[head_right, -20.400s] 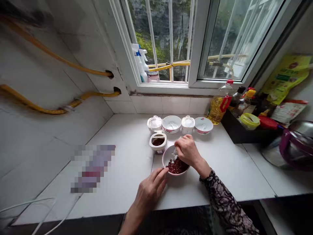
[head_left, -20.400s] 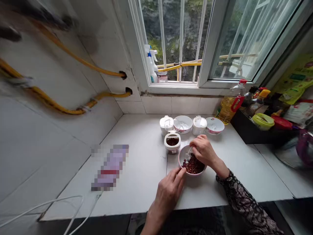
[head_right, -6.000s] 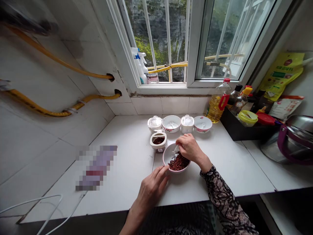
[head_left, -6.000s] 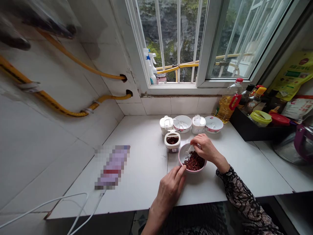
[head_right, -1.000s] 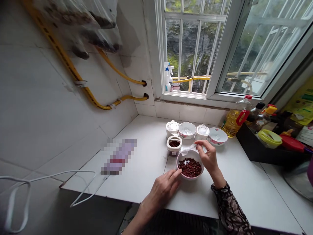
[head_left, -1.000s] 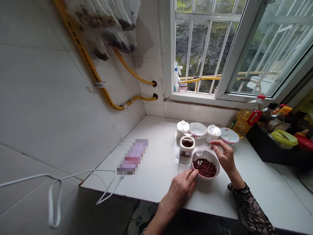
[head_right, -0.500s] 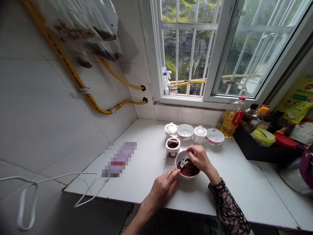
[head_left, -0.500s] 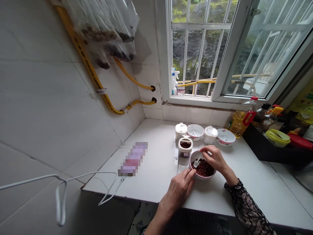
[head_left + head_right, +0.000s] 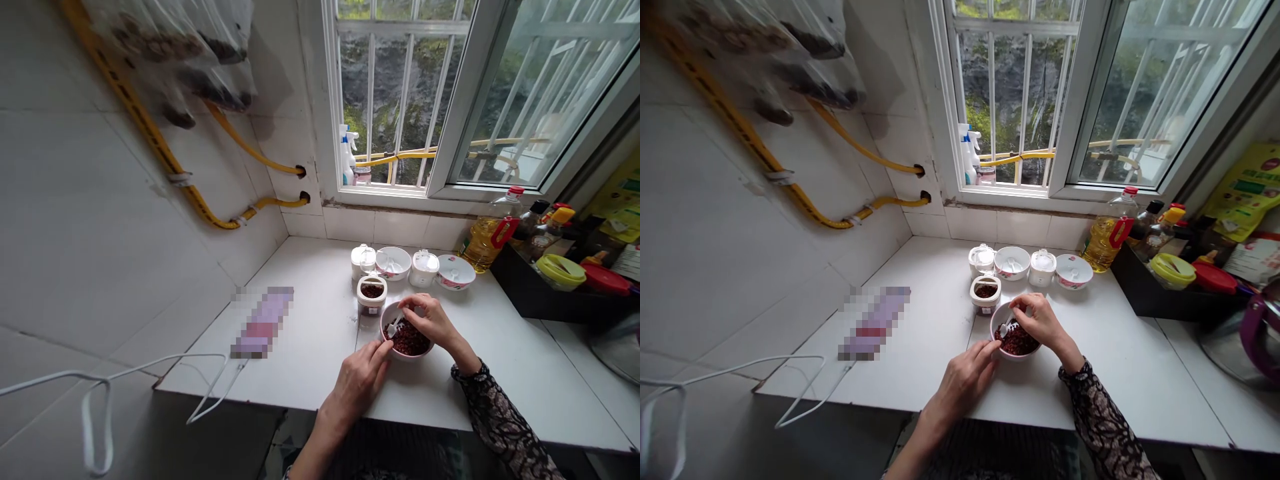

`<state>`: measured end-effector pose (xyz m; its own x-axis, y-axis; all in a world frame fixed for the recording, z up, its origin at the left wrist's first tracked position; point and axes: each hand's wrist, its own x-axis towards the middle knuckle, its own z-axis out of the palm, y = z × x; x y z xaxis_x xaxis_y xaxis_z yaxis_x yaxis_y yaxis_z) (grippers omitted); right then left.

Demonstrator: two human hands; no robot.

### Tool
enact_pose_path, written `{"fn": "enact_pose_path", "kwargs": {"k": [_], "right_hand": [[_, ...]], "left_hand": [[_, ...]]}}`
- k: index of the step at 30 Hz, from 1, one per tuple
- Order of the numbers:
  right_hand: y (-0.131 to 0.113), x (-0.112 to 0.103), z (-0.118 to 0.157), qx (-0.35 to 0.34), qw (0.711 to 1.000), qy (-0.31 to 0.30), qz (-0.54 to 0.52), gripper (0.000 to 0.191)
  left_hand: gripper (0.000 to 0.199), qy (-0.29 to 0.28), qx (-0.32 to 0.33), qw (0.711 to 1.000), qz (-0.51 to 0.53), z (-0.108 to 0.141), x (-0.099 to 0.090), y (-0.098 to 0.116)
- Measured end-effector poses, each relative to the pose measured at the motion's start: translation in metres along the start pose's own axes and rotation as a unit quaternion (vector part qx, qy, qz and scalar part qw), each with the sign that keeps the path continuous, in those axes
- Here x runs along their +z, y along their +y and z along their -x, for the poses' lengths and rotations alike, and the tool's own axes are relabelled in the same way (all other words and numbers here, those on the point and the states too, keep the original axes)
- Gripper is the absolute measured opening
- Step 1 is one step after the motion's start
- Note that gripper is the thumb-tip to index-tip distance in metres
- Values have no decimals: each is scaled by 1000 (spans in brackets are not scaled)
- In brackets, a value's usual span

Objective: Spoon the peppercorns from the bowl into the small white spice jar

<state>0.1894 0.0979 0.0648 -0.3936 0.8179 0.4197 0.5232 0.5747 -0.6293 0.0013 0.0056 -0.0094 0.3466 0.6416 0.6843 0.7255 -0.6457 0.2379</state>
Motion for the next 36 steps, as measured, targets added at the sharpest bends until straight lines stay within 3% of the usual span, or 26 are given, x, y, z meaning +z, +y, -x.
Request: {"fn": "enact_pose_path", "kwargs": {"k": [7,14,19,24,29,36], "right_hand": [[-6,1,3,7,1000,-8,-8,16],[5,-4,3,31,999,19,11,18],[0,-2,3,16,1000,-27,-1,19],[-4,-3,2,86,994,-18,-60,16],[-3,-7,-1,175,971,-9,-165,16],[3,-10,-4,229,946,41,-227,14]], "left_hand": [[30,-2,4,1000,7,1,-4,2],[29,2,7,1000,18,1,-9,3],[29,-6,-2,1000,22,0,-12,5],[30,-1,-4,1000,20,1,-12,5],[29,23,-15,1000,12,2,-10,5],[33,27,-24,999,25,5,-8,3]]}}
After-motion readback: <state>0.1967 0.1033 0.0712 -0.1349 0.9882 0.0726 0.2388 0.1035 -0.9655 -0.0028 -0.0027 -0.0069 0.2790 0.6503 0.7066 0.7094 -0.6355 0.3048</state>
